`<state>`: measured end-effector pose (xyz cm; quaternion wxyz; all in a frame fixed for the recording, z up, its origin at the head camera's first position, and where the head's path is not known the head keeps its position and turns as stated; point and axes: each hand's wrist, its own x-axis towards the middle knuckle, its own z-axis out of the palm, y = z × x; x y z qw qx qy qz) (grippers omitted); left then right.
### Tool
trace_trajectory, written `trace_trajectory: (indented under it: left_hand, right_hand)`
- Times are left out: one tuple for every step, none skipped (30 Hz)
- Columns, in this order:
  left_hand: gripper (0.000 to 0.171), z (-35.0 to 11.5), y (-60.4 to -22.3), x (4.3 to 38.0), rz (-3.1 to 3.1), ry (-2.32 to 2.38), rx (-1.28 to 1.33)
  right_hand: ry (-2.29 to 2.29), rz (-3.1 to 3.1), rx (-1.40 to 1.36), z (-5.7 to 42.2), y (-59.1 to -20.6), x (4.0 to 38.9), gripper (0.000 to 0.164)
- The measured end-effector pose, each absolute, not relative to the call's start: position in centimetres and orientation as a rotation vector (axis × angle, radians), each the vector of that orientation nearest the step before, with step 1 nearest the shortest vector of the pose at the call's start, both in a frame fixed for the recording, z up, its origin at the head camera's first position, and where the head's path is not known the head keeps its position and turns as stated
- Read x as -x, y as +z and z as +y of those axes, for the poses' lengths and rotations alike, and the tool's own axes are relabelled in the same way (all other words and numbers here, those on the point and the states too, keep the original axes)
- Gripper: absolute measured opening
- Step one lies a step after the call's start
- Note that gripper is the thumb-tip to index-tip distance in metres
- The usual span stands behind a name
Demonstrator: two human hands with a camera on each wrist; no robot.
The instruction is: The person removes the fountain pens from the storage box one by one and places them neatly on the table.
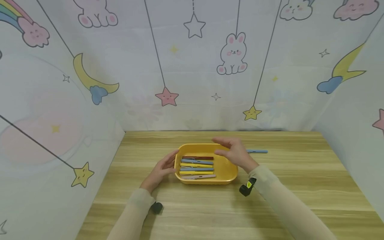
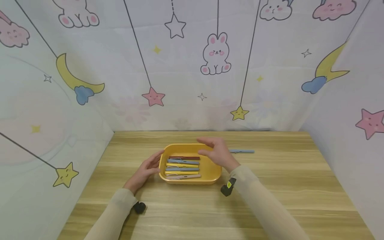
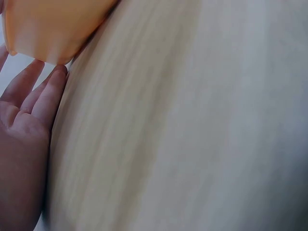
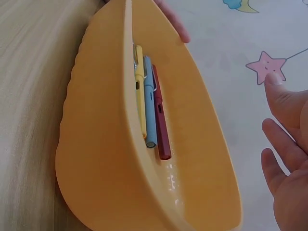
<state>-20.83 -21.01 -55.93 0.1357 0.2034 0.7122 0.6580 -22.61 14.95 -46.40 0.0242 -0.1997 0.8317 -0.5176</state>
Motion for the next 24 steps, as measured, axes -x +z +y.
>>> trace_trajectory:
  left_hand:
    - [0.075,-21.0,-56.0,20.8,2.064,1.904,-0.589]
    - [0.075,-21.0,-56.0,20.8,2.065,1.903,-0.586]
    - [0.075,-21.0,-55.9,20.8,2.064,1.903,-0.585]
    - [0.075,-21.1,-55.9,20.8,2.062,1.903,-0.586]
    - [0.075,-21.1,-55.9,20.7,2.062,1.904,-0.582]
    - [0.075,-21.1,-55.9,20.7,2.059,1.905,-0.581]
    - [0.075,-21.1,-55.8,20.7,2.059,1.905,-0.575]
    - [0.075,-21.1,-55.8,20.7,2.057,1.907,-0.567]
    - [0.075,-21.1,-55.8,20.6,2.058,1.907,-0.562]
    - [0.075,-21.0,-55.8,20.6,2.059,1.906,-0.559]
    - [0.075,-21.0,-55.8,20.7,2.063,1.905,-0.555]
    - [0.075,-21.0,-55.8,20.7,2.065,1.904,-0.550]
    - [0.074,-21.0,-55.8,20.7,2.068,1.903,-0.545]
    - [0.074,-21.0,-55.8,20.7,2.069,1.903,-0.546]
    - [0.075,-21.0,-55.8,20.7,2.070,1.901,-0.552]
    - [0.075,-21.0,-55.8,20.7,2.070,1.900,-0.554]
    - [0.075,-21.0,-55.8,20.7,2.068,1.901,-0.556]
    - [0.075,-21.0,-55.8,20.7,2.067,1.901,-0.559]
    - [0.075,-21.0,-55.8,20.7,2.064,1.901,-0.562]
    - [0.075,-21.0,-55.8,20.7,2.064,1.900,-0.570]
    - [0.075,-21.0,-55.8,20.7,2.064,1.900,-0.576]
    - [0.075,-21.0,-55.8,20.7,2.063,1.901,-0.576]
    - [0.075,-21.0,-55.8,20.7,2.063,1.902,-0.581]
    - [0.075,-21.0,-55.8,20.7,2.067,1.901,-0.587]
  right_hand:
    - [-1.592,2.573,0.616,14.9,-46.6,22.7,0.049]
    - [-1.581,2.571,0.616,14.8,-46.7,22.8,0.049]
    - [-1.578,2.564,0.610,14.7,-46.8,22.8,0.049]
    - [-1.576,2.557,0.606,14.6,-46.9,22.9,0.049]
    - [-1.572,2.556,0.607,14.6,-46.9,22.9,0.049]
    - [-1.564,2.558,0.610,14.5,-47.0,23.0,0.049]
    - [-1.562,2.558,0.612,14.4,-47.1,23.0,0.049]
    - [-1.553,2.559,0.608,14.3,-47.1,23.0,0.049]
    - [-1.546,2.562,0.606,14.2,-47.0,23.1,0.049]
    - [-1.536,2.568,0.605,14.0,-47.0,23.1,0.049]
    - [-1.526,2.574,0.603,13.9,-47.0,23.1,0.049]
    - [-1.519,2.578,0.602,13.8,-47.0,23.1,0.049]
    - [-1.514,2.577,0.601,13.7,-46.9,23.1,0.049]
    - [-1.510,2.576,0.597,13.6,-46.9,23.2,0.049]
    - [-1.509,2.576,0.600,13.5,-47.0,23.2,0.049]
    - [-1.509,2.574,0.599,13.4,-47.0,23.2,0.049]
    - [-1.507,2.572,0.600,13.4,-47.1,23.3,0.049]
    - [-1.500,2.573,0.598,13.3,-47.2,23.3,0.049]
    - [-1.494,2.573,0.594,13.3,-47.3,23.3,0.048]
    - [-1.488,2.574,0.589,13.2,-47.3,23.3,0.048]
    - [-1.478,2.578,0.586,13.1,-47.3,23.3,0.048]
    - [-1.470,2.579,0.583,13.1,-47.4,23.4,0.048]
    - [-1.461,2.583,0.585,13.0,-47.4,23.4,0.048]
    - [-1.454,2.586,0.585,13.0,-47.4,23.4,0.048]
